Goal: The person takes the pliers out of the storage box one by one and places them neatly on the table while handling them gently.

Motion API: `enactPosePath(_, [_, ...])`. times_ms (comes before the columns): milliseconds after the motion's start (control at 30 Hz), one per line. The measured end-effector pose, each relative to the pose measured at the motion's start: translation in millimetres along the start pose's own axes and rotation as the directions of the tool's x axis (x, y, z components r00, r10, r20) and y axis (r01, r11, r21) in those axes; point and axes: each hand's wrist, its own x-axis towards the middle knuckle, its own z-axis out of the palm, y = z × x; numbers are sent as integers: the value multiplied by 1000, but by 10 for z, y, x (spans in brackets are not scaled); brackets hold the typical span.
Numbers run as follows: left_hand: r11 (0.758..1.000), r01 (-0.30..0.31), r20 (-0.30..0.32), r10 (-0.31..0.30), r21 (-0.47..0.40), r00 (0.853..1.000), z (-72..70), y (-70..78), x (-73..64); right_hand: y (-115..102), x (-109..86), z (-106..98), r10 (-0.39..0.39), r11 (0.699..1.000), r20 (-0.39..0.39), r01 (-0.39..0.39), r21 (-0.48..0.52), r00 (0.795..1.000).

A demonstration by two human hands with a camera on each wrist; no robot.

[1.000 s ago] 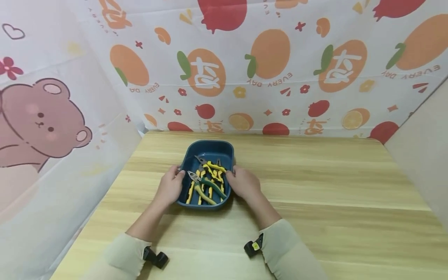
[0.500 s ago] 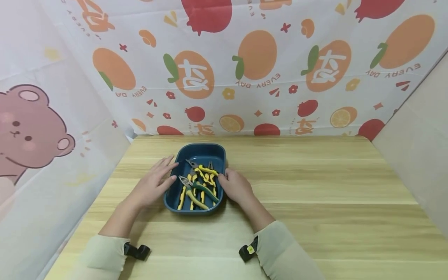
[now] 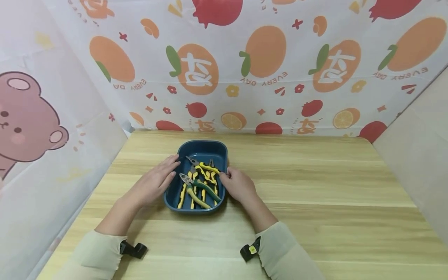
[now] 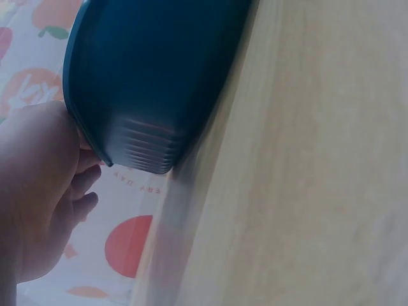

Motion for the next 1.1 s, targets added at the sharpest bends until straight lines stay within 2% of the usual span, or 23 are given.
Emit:
enactPosePath(133, [1000, -17, 20, 17, 12, 1000, -19, 31, 25, -70, 4, -48, -3, 988, -82, -10, -156, 997])
enactPosePath(233, [999, -26, 37, 25, 26, 999, -22, 58, 46, -150, 17, -43, -109, 952, -172, 53, -303, 979])
enactPosePath(300, [999, -34, 44, 33, 42, 998, -20, 77, 50, -206, 32, 2, -224, 906, -208, 125, -405, 952])
enactPosePath(400, [997, -43, 48, 40, 69, 998, -5, 95, 50, -312, 65, 92, -394, 815, -192, 245, -525, 899])
enactPosePath(467, [997, -40, 48, 37, 70, 998, 4, 100, 48, -387, 111, 159, -430, 771, -144, 279, -572, 891])
enactPosePath(533, [997, -33, 52, 30, 65, 998, 13, 97, 42, -448, 176, 220, -405, 745, -63, 289, -602, 912])
enactPosePath(633, [998, -24, 58, 21, 58, 998, 22, 83, 32, -511, 297, 296, -275, 732, 69, 255, -632, 959])
enactPosePath(700, [998, -23, 54, 20, 55, 998, 22, 74, 25, -546, 380, 330, -191, 725, 129, 228, -650, 973])
enactPosePath(900, [999, -11, 40, 10, 36, 999, 5, 56, -5, -639, 551, 400, -43, 737, 201, 167, -655, 979])
enactPosePath(1100, [1000, -4, 38, 4, 16, 999, 2, 29, -47, -663, 590, 456, -6, 722, 265, 187, -666, 964])
